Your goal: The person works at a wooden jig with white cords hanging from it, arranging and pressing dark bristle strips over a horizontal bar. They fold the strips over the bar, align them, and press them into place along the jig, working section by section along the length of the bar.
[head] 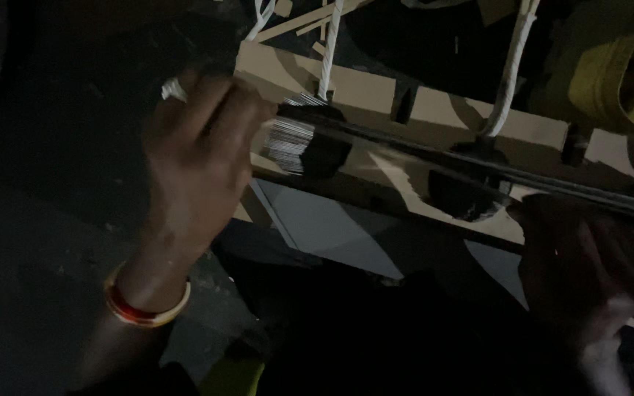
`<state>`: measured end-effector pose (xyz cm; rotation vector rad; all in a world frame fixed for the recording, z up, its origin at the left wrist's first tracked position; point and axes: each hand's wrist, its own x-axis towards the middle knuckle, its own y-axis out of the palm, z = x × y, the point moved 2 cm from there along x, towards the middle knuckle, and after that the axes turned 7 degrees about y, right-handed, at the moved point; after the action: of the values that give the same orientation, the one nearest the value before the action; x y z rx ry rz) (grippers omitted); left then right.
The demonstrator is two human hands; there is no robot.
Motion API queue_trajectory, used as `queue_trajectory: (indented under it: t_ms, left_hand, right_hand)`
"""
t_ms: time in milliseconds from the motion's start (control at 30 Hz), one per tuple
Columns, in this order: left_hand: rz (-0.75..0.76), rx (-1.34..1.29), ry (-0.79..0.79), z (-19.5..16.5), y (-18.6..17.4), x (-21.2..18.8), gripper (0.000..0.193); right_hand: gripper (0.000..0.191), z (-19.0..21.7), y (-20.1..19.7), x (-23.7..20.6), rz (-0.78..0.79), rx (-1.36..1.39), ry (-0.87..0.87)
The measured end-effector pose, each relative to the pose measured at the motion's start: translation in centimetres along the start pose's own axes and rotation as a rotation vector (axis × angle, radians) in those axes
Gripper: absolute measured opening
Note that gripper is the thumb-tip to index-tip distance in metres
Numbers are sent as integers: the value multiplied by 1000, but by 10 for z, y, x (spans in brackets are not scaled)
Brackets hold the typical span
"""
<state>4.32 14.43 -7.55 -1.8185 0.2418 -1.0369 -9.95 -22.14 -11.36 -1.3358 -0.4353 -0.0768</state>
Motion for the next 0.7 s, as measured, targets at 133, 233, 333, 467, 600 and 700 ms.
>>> queue_trajectory:
  t_ms: [133, 233, 333, 467, 600, 700]
  left_hand:
    - [-14, -1, 39, 5, -2, -3, 10]
    - [-63, -68, 16, 4, -3, -8, 9]
    - [-71, -129, -121, 2, -2, -13, 1]
    - [-84, -48, -53, -7, 0, -19, 4]
    - [19, 17, -44, -11, 6, -27, 3]
    - [8, -15, -65, -13, 12, -33, 4]
  right_hand:
    - [15, 8, -1, 11, -30, -16, 9]
    - [14, 16, -5, 20, -63, -40, 19]
    - [20, 17, -18, 23, -61, -54, 7]
    - [14, 13, -30, 22, -111, -90, 131]
    - [11, 9, -25, 22, -207, -51, 223]
    - [13, 9, -22, 22, -253, -7, 238]
